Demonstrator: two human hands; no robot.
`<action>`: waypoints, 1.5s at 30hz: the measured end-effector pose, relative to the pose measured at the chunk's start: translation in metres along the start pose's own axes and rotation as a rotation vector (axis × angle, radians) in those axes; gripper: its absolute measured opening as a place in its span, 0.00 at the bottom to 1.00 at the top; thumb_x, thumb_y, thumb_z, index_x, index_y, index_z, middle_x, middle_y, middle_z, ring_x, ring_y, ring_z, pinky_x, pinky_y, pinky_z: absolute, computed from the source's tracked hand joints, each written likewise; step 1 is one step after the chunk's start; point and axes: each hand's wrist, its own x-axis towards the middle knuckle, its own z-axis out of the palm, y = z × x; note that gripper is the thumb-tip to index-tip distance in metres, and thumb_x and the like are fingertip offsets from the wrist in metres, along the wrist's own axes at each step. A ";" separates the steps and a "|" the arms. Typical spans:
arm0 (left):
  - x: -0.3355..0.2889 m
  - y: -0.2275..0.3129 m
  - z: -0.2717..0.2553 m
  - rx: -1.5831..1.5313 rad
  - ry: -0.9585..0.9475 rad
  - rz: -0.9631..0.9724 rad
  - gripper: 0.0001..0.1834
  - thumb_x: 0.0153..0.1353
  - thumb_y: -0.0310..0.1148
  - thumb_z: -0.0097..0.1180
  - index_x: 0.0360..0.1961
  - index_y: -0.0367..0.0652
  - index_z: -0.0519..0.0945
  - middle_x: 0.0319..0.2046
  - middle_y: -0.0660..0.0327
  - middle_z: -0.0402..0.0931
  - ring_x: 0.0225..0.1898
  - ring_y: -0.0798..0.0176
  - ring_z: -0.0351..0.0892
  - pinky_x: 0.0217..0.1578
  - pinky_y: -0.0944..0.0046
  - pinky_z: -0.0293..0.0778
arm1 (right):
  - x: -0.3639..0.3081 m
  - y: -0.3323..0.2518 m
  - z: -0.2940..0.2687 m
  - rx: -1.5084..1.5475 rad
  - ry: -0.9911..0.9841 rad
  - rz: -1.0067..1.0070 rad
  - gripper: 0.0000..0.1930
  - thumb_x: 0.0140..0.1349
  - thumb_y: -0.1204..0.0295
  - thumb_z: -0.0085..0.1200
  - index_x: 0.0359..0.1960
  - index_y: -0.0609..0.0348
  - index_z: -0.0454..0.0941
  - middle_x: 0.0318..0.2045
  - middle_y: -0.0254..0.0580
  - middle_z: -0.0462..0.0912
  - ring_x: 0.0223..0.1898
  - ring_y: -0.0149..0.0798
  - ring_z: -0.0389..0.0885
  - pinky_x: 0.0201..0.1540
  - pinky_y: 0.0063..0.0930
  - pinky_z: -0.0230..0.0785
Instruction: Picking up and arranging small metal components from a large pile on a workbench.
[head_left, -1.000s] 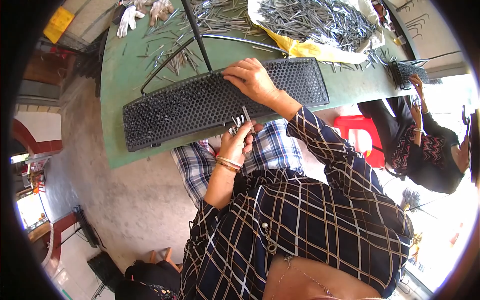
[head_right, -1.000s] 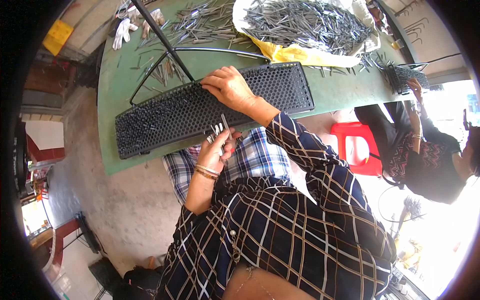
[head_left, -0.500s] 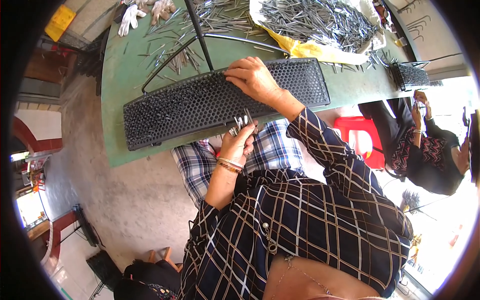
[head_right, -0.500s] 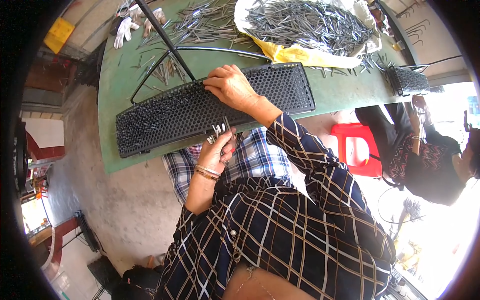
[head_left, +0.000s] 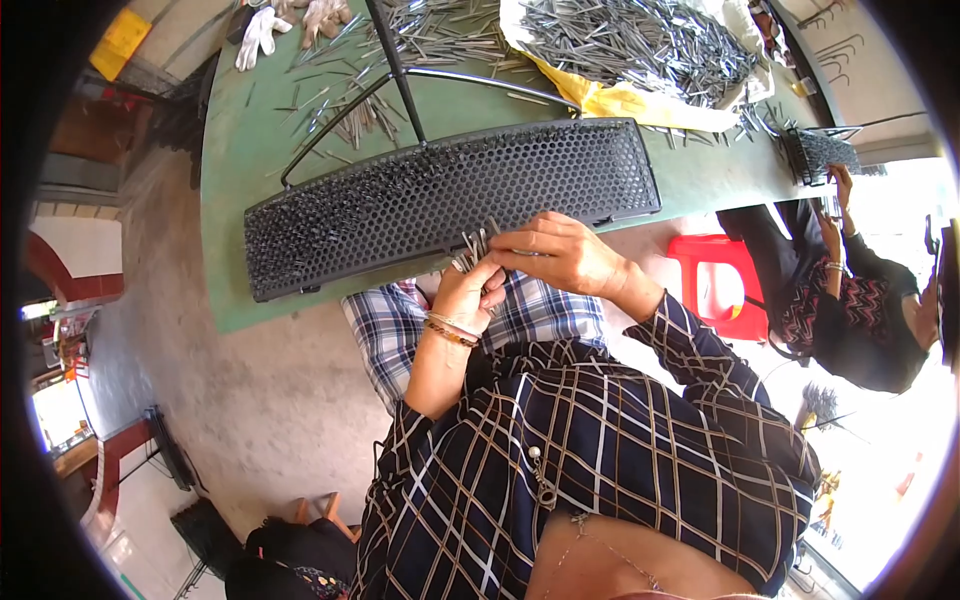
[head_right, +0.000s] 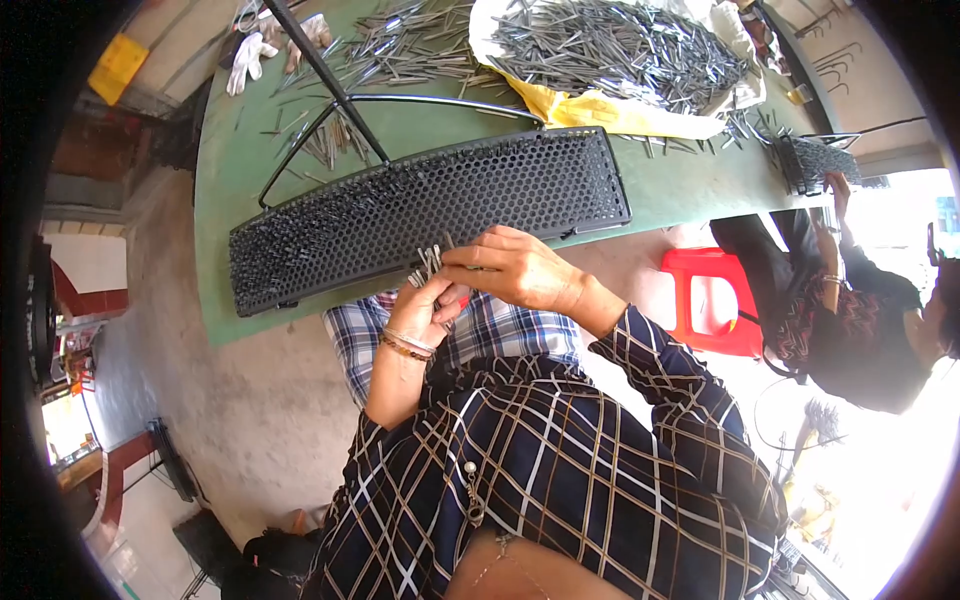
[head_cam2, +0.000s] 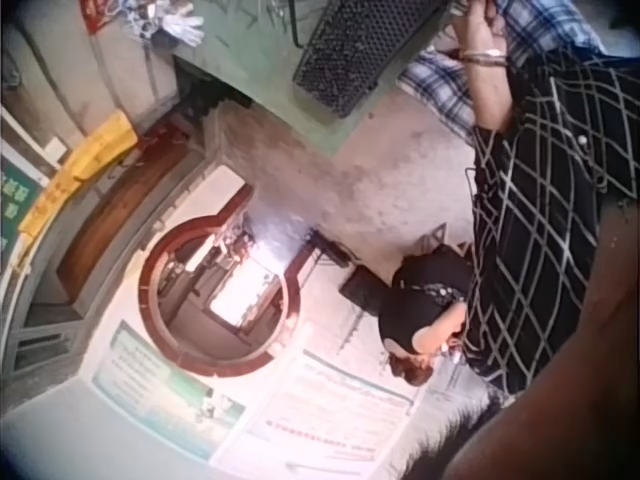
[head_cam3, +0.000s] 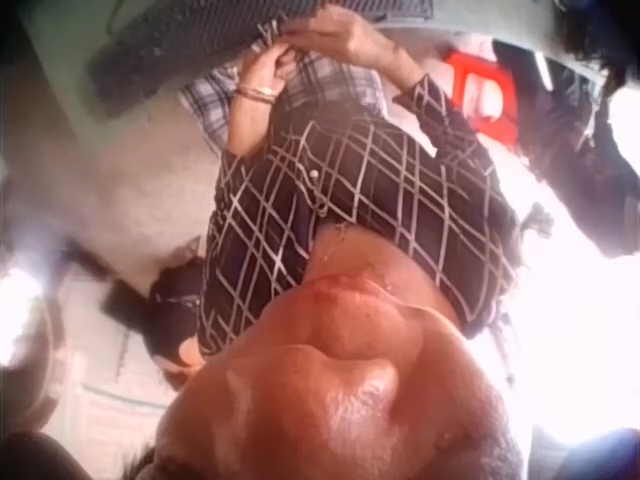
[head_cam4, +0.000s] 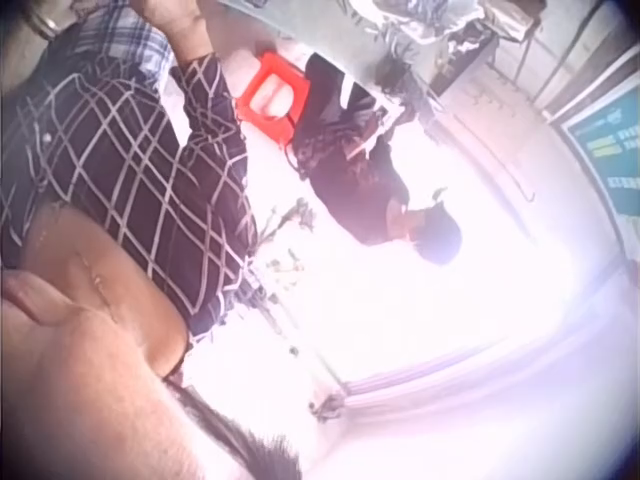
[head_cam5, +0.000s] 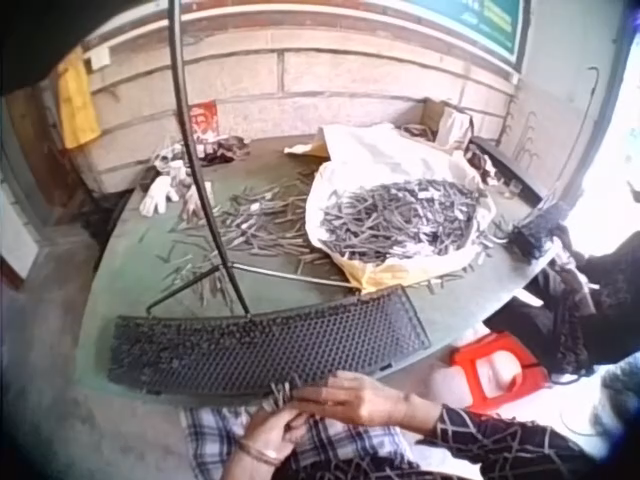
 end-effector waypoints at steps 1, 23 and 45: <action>-0.002 0.000 0.002 0.001 0.002 0.002 0.04 0.59 0.26 0.53 0.35 0.46 0.74 0.24 0.72 0.66 0.19 0.79 0.60 0.13 0.79 0.52 | 0.000 0.000 0.000 0.002 0.002 -0.002 0.17 0.43 0.76 0.57 0.40 0.61 0.78 0.45 0.41 0.78 0.37 0.39 0.77 0.39 0.30 0.70; -0.013 0.008 0.032 0.427 0.230 0.301 0.08 0.56 0.29 0.61 0.35 0.38 0.78 0.17 0.73 0.66 0.13 0.81 0.56 0.12 0.77 0.51 | 0.010 0.009 0.007 0.811 0.309 0.974 0.11 0.61 0.71 0.54 0.40 0.67 0.78 0.33 0.40 0.82 0.33 0.26 0.79 0.38 0.19 0.72; -0.007 0.000 0.017 0.051 -0.036 -0.088 0.14 0.64 0.33 0.45 0.46 0.35 0.73 0.38 0.53 0.77 0.38 0.63 0.79 0.37 0.58 0.80 | 0.055 0.084 0.027 0.043 0.326 0.413 0.08 0.56 0.70 0.55 0.34 0.60 0.79 0.30 0.44 0.80 0.33 0.46 0.79 0.37 0.35 0.70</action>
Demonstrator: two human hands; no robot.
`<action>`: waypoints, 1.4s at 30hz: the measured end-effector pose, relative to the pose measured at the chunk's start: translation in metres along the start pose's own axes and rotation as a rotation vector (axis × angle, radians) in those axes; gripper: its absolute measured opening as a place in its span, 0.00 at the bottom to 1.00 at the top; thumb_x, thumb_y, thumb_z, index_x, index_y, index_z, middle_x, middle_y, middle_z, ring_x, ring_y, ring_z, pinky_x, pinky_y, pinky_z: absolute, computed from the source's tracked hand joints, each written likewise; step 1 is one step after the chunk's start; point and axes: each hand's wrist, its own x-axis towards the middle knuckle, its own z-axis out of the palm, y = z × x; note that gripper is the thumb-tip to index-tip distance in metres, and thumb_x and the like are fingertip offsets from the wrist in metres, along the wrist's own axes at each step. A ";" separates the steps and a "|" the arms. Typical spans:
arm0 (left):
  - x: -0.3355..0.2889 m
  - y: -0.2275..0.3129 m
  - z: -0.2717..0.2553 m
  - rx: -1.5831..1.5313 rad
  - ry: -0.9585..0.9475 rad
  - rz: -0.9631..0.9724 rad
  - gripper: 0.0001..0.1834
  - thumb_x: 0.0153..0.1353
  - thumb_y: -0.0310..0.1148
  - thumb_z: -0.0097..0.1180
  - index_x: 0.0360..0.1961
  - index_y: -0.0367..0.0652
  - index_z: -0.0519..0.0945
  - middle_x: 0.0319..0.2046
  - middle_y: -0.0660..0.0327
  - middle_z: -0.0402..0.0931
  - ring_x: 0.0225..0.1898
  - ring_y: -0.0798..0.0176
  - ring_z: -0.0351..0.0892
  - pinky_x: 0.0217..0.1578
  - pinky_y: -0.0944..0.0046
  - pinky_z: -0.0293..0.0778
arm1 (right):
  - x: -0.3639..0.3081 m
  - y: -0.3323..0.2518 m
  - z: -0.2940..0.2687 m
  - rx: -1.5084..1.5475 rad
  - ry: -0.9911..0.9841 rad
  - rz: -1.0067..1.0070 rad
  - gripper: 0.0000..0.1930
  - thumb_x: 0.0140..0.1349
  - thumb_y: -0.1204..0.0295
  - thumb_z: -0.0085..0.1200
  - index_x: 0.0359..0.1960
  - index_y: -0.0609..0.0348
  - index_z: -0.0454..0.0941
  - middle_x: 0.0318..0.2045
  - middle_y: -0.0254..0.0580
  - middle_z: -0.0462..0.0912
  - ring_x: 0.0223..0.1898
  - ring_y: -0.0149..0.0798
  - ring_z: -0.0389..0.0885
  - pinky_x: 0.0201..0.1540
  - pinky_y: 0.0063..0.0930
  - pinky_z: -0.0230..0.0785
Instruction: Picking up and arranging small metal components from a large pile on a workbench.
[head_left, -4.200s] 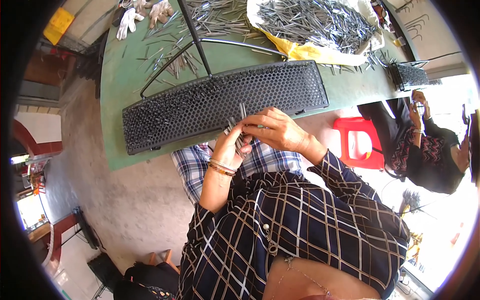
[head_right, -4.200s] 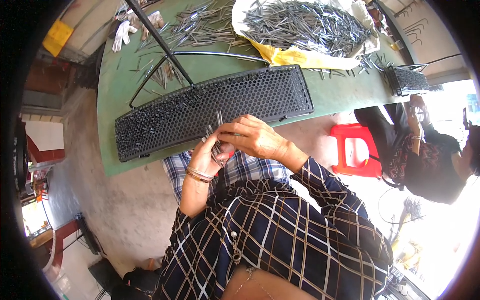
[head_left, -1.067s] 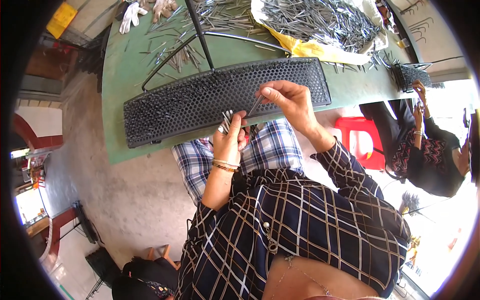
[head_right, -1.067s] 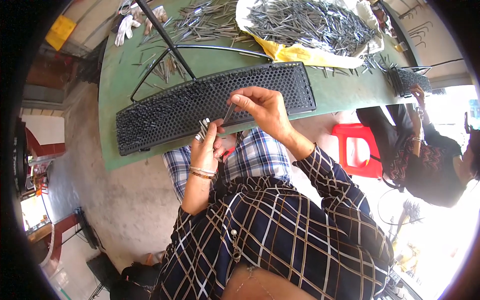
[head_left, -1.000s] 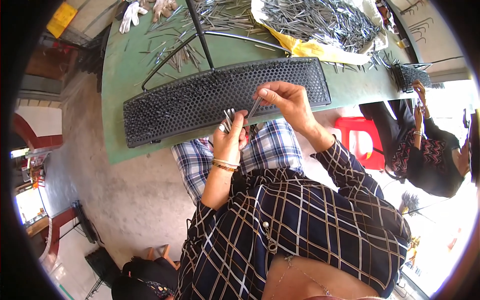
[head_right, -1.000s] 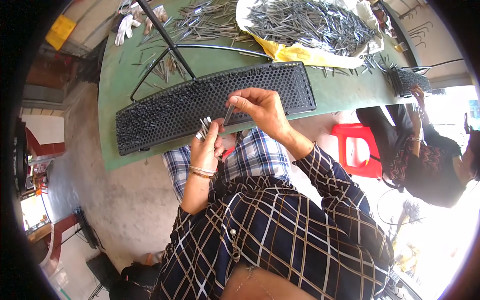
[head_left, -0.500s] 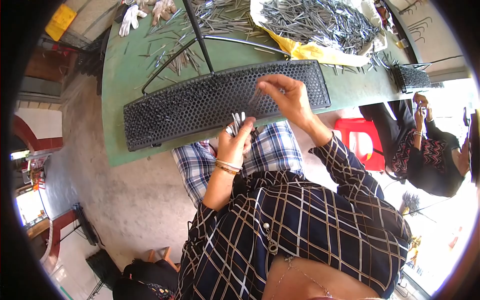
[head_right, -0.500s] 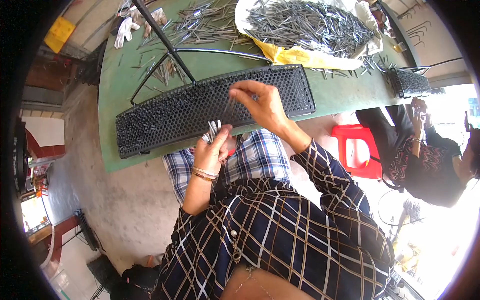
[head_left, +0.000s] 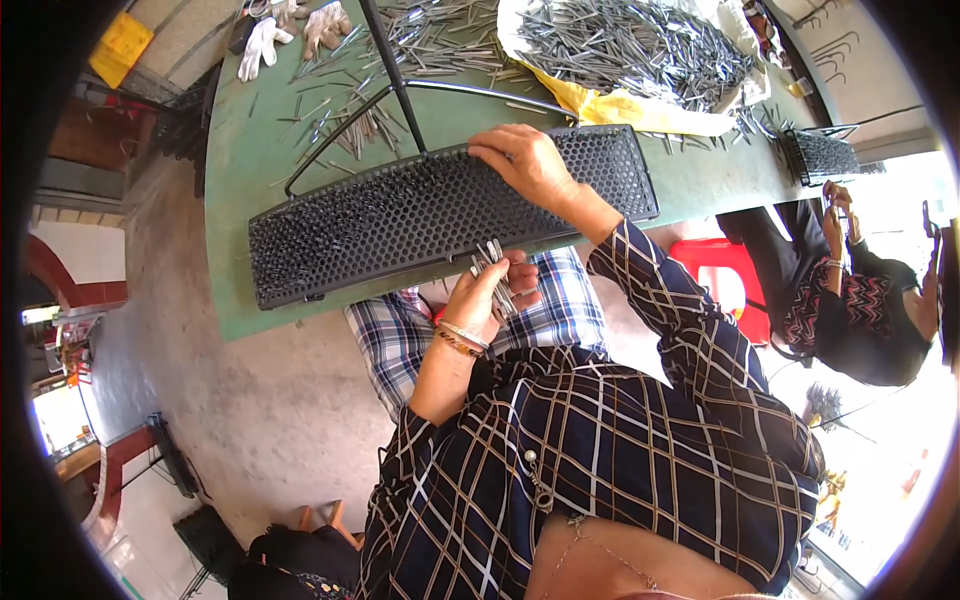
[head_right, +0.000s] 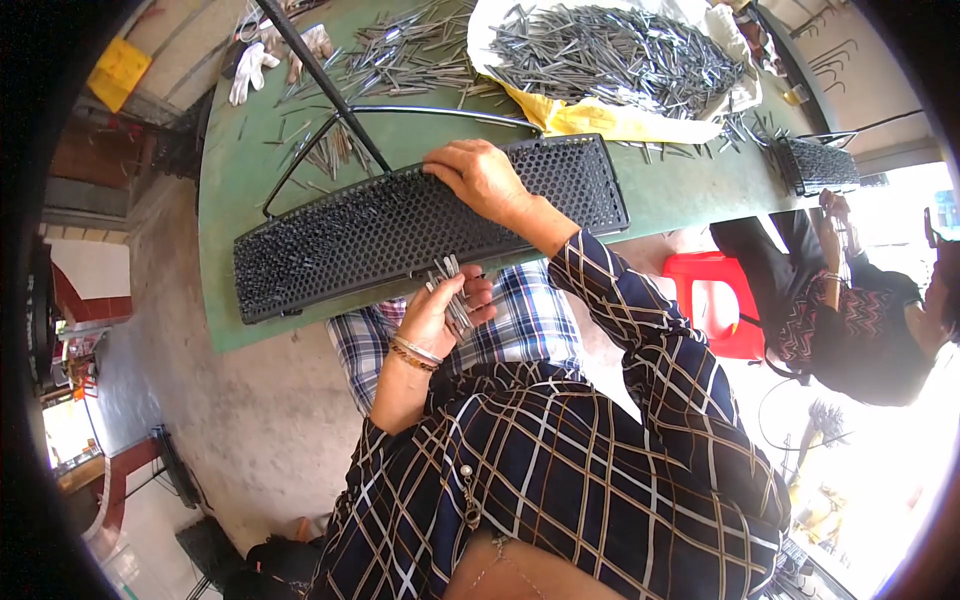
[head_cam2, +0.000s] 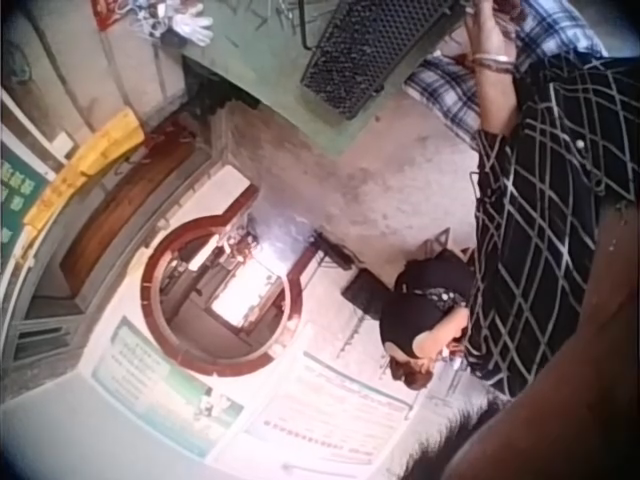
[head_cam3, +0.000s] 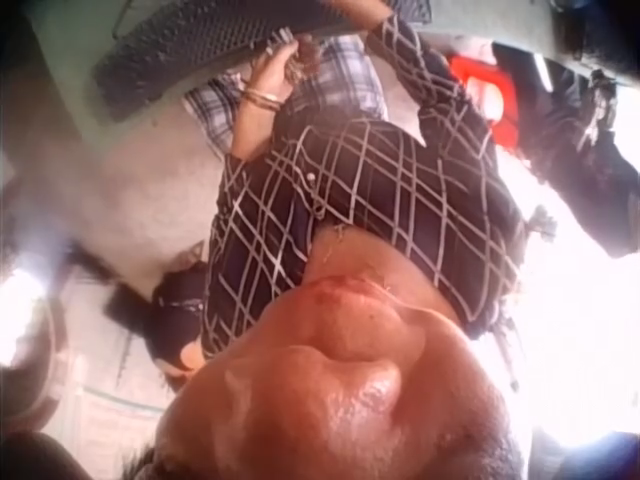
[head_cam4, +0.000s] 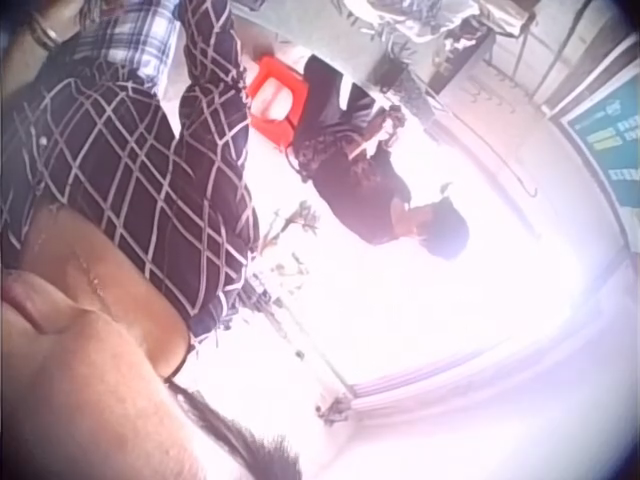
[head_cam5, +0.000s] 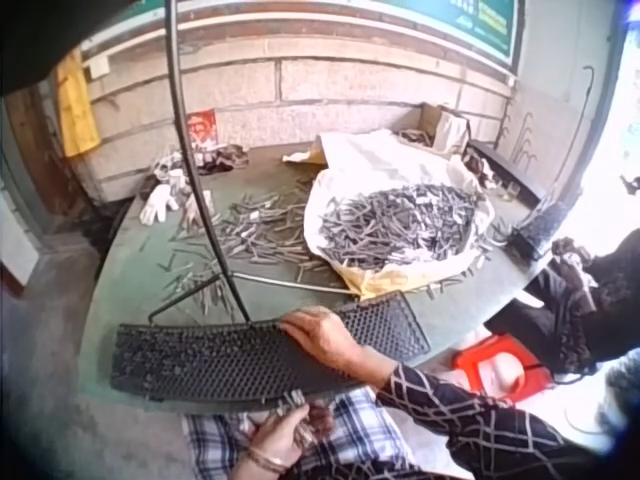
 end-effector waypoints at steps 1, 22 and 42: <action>0.000 0.000 0.001 -0.001 -0.001 0.000 0.14 0.64 0.33 0.45 0.46 0.35 0.73 0.38 0.53 0.77 0.38 0.63 0.79 0.37 0.58 0.80 | 0.000 0.001 0.000 -0.061 -0.048 -0.076 0.08 0.55 0.69 0.55 0.33 0.59 0.80 0.30 0.42 0.80 0.34 0.45 0.78 0.39 0.35 0.69; -0.005 0.010 0.011 0.120 -0.042 0.000 0.15 0.66 0.38 0.45 0.50 0.44 0.70 0.36 0.55 0.79 0.26 0.74 0.73 0.20 0.75 0.69 | -0.015 -0.029 -0.027 0.217 -0.112 0.350 0.10 0.57 0.68 0.57 0.35 0.62 0.80 0.28 0.40 0.79 0.28 0.33 0.77 0.30 0.25 0.68; -0.007 0.013 0.030 0.341 -0.065 0.136 0.17 0.67 0.39 0.43 0.49 0.38 0.71 0.40 0.51 0.79 0.33 0.67 0.79 0.23 0.72 0.75 | -0.056 -0.050 -0.049 0.748 -0.409 0.818 0.10 0.58 0.71 0.58 0.35 0.67 0.79 0.28 0.36 0.81 0.29 0.23 0.76 0.31 0.17 0.68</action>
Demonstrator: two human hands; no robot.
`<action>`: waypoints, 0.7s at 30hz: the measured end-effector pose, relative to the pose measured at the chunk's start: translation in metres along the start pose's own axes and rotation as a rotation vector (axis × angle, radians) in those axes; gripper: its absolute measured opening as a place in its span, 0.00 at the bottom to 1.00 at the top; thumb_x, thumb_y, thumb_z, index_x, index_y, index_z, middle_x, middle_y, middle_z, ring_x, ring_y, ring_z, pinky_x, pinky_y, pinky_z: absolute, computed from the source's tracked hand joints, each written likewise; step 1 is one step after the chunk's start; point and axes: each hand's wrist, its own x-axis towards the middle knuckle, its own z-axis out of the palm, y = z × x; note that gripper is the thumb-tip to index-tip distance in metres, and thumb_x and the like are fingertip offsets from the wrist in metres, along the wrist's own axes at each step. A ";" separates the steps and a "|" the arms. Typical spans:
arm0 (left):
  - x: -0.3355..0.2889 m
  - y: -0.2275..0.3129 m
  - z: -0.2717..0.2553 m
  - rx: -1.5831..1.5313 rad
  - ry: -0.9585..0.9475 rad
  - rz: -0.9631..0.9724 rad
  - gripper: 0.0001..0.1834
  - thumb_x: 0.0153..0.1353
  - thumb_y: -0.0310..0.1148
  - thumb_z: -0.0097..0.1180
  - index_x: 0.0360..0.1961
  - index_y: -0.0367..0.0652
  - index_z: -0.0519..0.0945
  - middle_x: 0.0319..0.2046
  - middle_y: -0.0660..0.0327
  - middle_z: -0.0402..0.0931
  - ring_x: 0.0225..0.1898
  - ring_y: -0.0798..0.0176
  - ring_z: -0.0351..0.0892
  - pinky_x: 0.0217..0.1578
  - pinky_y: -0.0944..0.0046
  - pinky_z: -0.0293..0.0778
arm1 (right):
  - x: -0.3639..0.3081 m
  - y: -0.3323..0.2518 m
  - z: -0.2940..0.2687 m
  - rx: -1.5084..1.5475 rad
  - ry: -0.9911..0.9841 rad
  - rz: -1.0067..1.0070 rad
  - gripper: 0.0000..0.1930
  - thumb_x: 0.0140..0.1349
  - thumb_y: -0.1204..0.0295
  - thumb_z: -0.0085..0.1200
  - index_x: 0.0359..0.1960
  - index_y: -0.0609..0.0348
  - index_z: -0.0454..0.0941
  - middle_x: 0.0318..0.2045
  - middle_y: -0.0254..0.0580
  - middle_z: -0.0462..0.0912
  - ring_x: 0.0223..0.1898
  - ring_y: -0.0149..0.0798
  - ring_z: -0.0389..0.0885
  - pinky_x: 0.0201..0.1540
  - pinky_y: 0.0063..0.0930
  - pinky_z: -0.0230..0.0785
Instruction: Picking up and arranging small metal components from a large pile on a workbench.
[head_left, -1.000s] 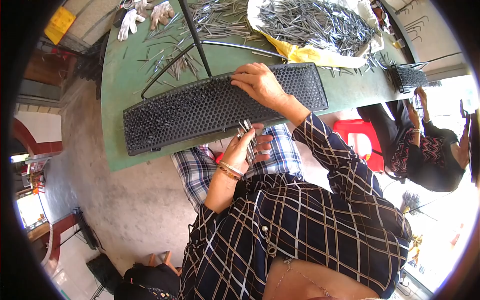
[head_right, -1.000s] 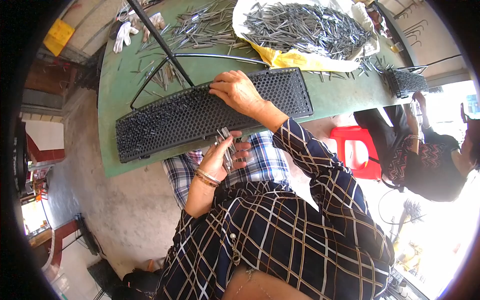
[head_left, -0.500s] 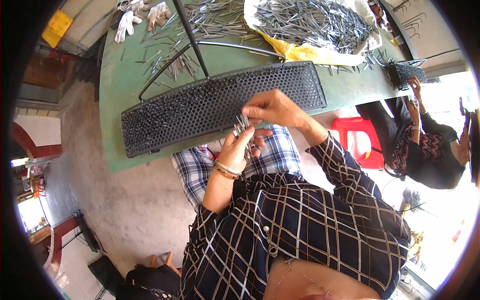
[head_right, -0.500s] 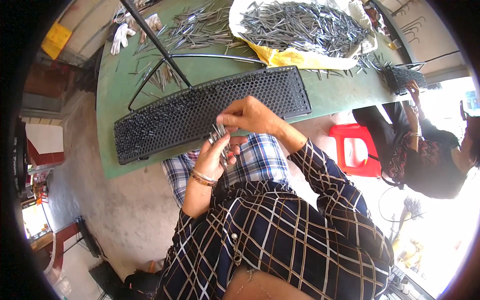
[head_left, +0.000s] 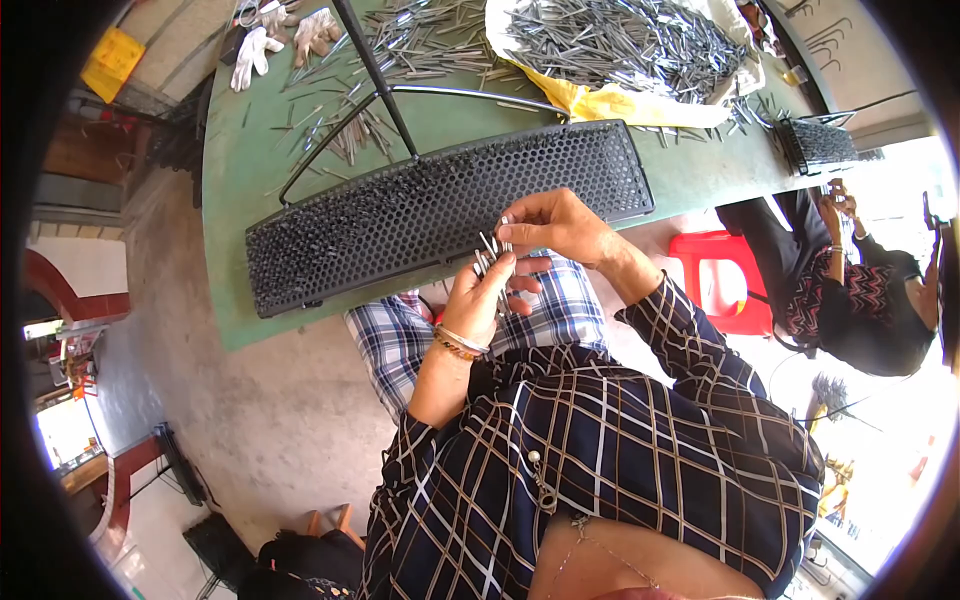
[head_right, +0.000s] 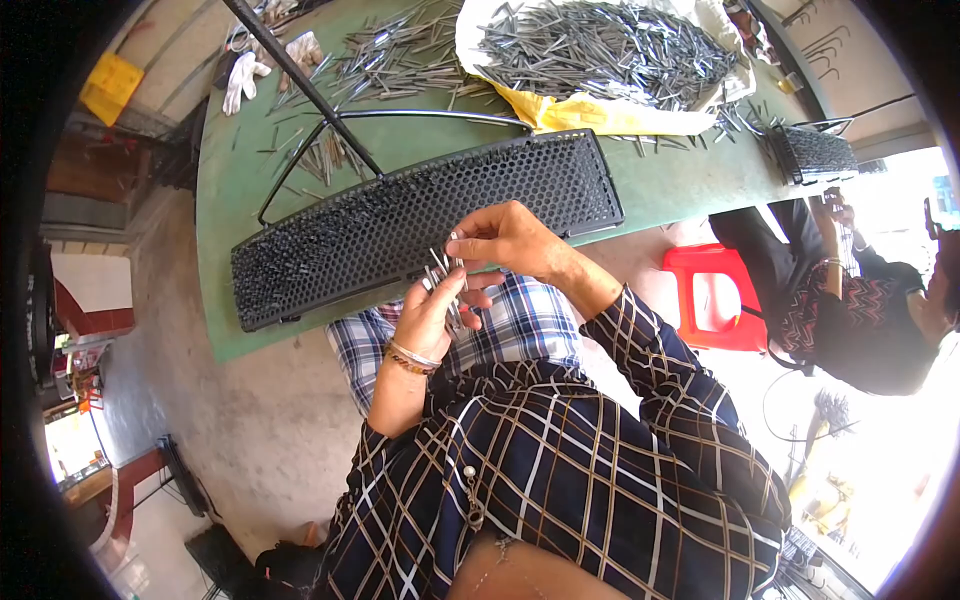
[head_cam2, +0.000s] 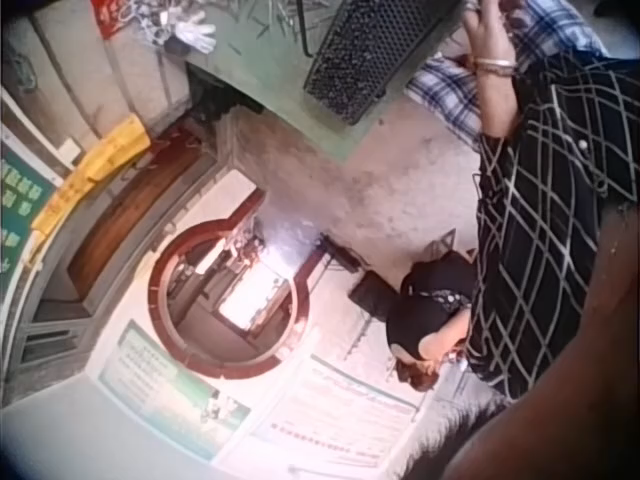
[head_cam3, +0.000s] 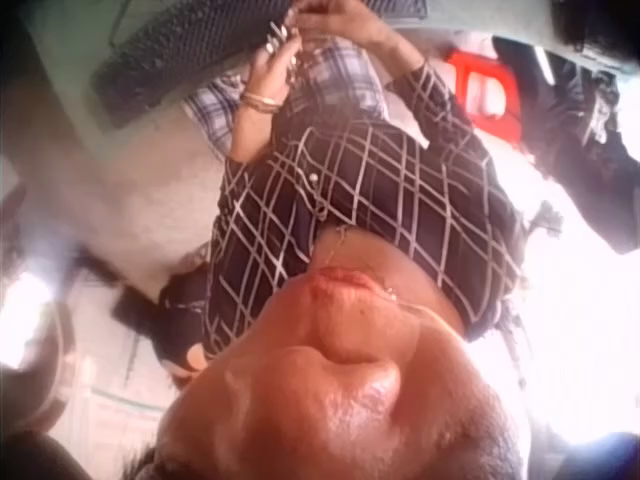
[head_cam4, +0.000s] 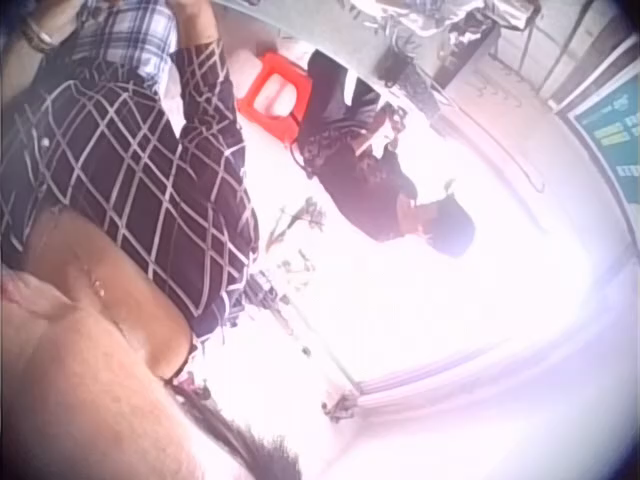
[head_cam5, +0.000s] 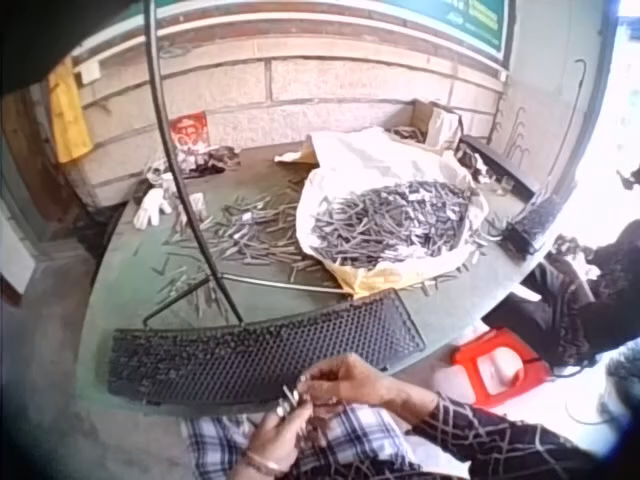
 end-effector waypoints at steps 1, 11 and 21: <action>0.000 0.000 0.000 0.000 0.002 0.001 0.17 0.67 0.39 0.43 0.49 0.38 0.71 0.40 0.51 0.79 0.33 0.67 0.79 0.23 0.72 0.75 | 0.001 0.002 -0.001 0.000 -0.003 0.000 0.10 0.58 0.71 0.58 0.35 0.67 0.79 0.28 0.36 0.81 0.29 0.23 0.76 0.31 0.17 0.68; 0.004 -0.009 -0.005 -0.110 0.086 -0.024 0.18 0.65 0.39 0.46 0.50 0.37 0.72 0.42 0.51 0.78 0.32 0.70 0.78 0.25 0.73 0.73 | 0.036 -0.008 -0.024 0.016 0.435 -0.325 0.13 0.58 0.72 0.57 0.39 0.70 0.76 0.32 0.44 0.83 0.34 0.29 0.80 0.38 0.21 0.73; 0.003 -0.020 -0.007 -0.165 0.080 -0.109 0.16 0.64 0.36 0.45 0.49 0.38 0.72 0.41 0.51 0.78 0.28 0.73 0.75 0.22 0.75 0.71 | 0.073 0.004 -0.018 -0.301 0.554 -0.463 0.12 0.56 0.71 0.59 0.39 0.65 0.78 0.31 0.44 0.83 0.33 0.31 0.82 0.37 0.23 0.74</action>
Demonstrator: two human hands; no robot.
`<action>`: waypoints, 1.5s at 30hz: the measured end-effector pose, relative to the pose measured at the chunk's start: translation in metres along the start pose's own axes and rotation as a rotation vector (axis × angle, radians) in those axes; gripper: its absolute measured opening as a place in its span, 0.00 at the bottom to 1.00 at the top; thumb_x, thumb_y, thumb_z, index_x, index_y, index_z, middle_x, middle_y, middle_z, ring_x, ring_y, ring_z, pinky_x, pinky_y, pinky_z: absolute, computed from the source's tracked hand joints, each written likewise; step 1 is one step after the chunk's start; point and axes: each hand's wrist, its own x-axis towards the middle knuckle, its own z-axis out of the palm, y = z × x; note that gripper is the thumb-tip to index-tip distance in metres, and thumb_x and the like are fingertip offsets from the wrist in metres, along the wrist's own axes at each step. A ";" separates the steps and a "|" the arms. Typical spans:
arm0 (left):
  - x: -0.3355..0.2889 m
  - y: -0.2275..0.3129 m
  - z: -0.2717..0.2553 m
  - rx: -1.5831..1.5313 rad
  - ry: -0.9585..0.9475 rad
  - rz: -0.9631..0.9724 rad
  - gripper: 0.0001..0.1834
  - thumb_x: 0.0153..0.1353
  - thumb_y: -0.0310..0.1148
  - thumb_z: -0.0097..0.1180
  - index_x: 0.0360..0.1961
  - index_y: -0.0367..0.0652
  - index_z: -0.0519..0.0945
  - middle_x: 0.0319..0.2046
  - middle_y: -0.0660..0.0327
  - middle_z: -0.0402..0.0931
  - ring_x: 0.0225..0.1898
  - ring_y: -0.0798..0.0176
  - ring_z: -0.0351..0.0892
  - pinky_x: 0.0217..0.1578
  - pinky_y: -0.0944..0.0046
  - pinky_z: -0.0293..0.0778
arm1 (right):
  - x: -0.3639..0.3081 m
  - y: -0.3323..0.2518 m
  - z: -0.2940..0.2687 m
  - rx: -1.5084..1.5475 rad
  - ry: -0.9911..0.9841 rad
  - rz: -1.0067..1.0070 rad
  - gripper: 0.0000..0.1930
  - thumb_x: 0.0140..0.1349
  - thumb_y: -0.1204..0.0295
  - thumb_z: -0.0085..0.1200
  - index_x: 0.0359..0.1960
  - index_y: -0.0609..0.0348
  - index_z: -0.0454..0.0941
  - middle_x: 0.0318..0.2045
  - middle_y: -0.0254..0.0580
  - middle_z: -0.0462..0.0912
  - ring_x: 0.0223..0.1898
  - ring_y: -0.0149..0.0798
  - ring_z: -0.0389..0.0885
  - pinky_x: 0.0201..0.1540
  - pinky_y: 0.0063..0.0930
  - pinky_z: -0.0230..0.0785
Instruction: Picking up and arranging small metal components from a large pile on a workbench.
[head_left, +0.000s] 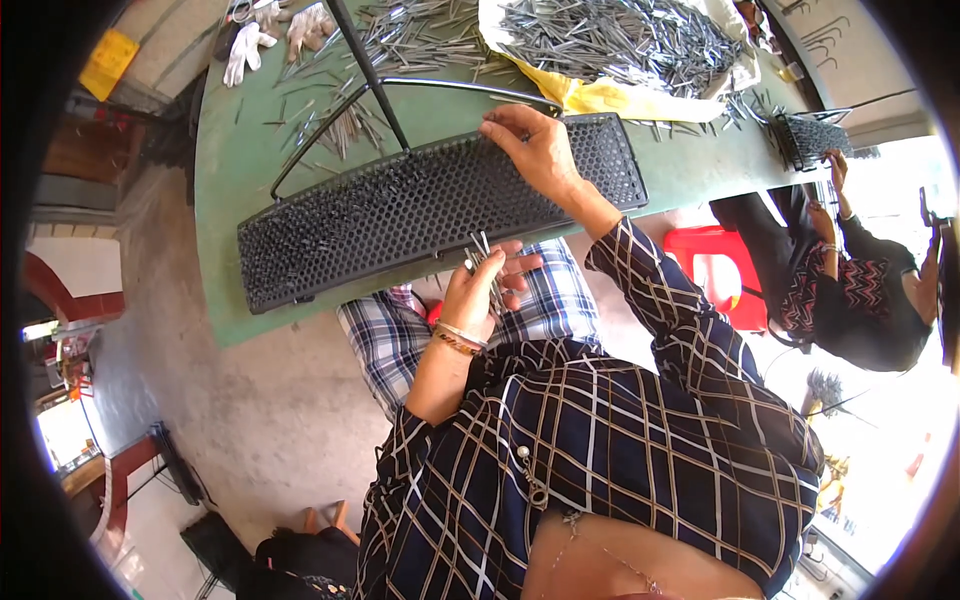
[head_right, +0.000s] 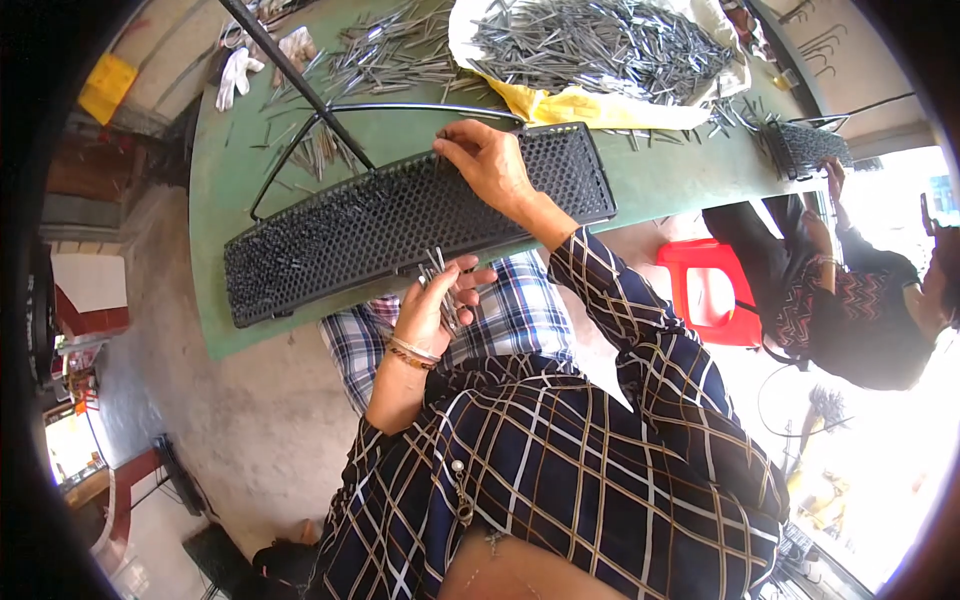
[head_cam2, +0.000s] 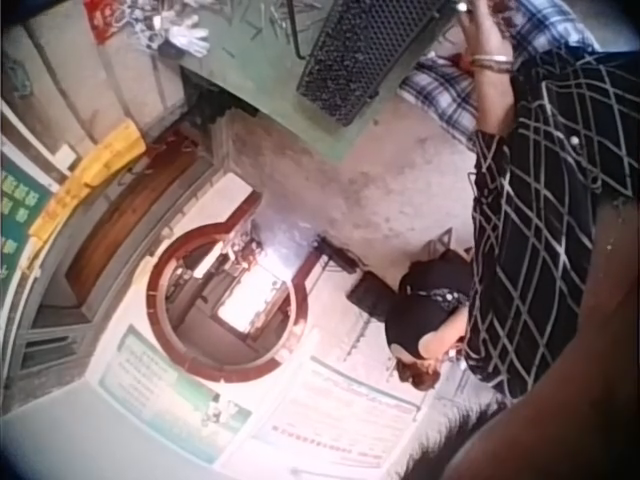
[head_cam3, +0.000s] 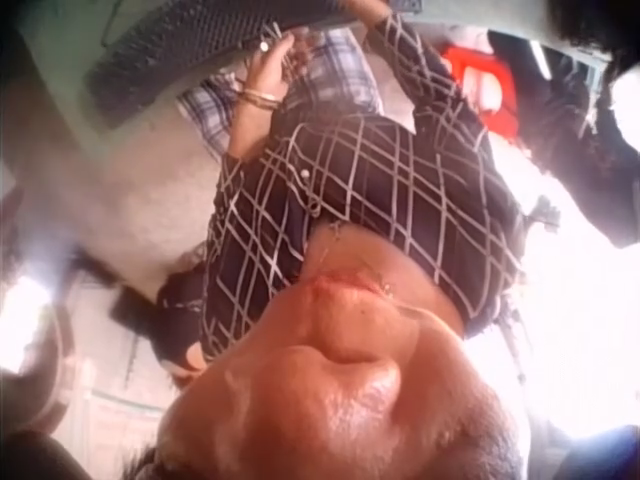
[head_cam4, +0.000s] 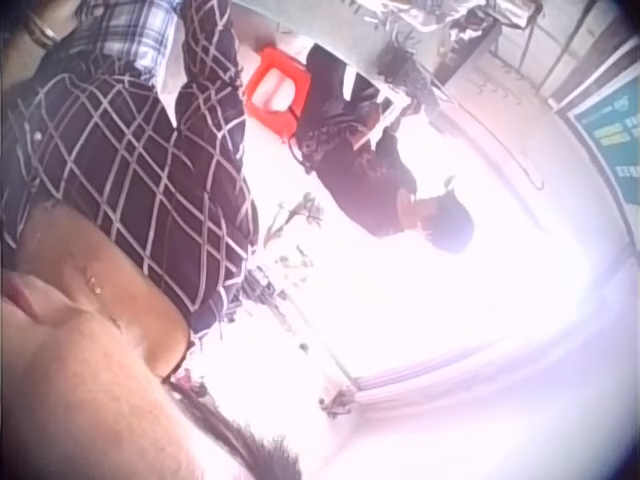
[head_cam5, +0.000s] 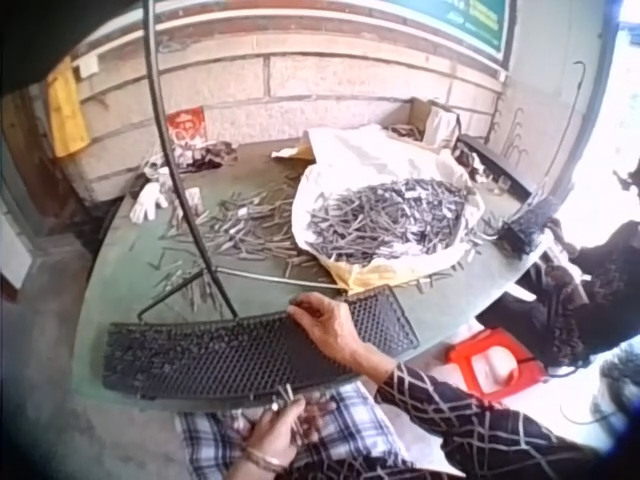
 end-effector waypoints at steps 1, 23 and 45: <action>0.001 0.000 -0.001 -0.001 0.001 -0.001 0.16 0.64 0.36 0.45 0.49 0.38 0.72 0.41 0.51 0.78 0.28 0.73 0.75 0.22 0.75 0.71 | 0.001 0.001 0.001 -0.006 -0.002 -0.022 0.12 0.56 0.71 0.60 0.39 0.63 0.78 0.31 0.41 0.83 0.32 0.29 0.81 0.37 0.22 0.73; 0.001 -0.001 0.004 0.018 -0.018 -0.040 0.17 0.62 0.35 0.45 0.47 0.34 0.72 0.38 0.49 0.78 0.24 0.75 0.70 0.18 0.76 0.64 | -0.005 0.010 0.007 -0.346 -0.098 -0.507 0.10 0.54 0.72 0.57 0.38 0.60 0.79 0.35 0.45 0.81 0.37 0.48 0.78 0.43 0.38 0.69; -0.007 0.015 0.012 0.041 -0.088 0.043 0.15 0.65 0.37 0.45 0.46 0.38 0.70 0.39 0.49 0.78 0.25 0.74 0.69 0.17 0.77 0.64 | -0.077 -0.035 -0.022 0.267 -0.435 0.394 0.12 0.59 0.67 0.58 0.35 0.66 0.80 0.23 0.36 0.80 0.22 0.21 0.73 0.23 0.18 0.65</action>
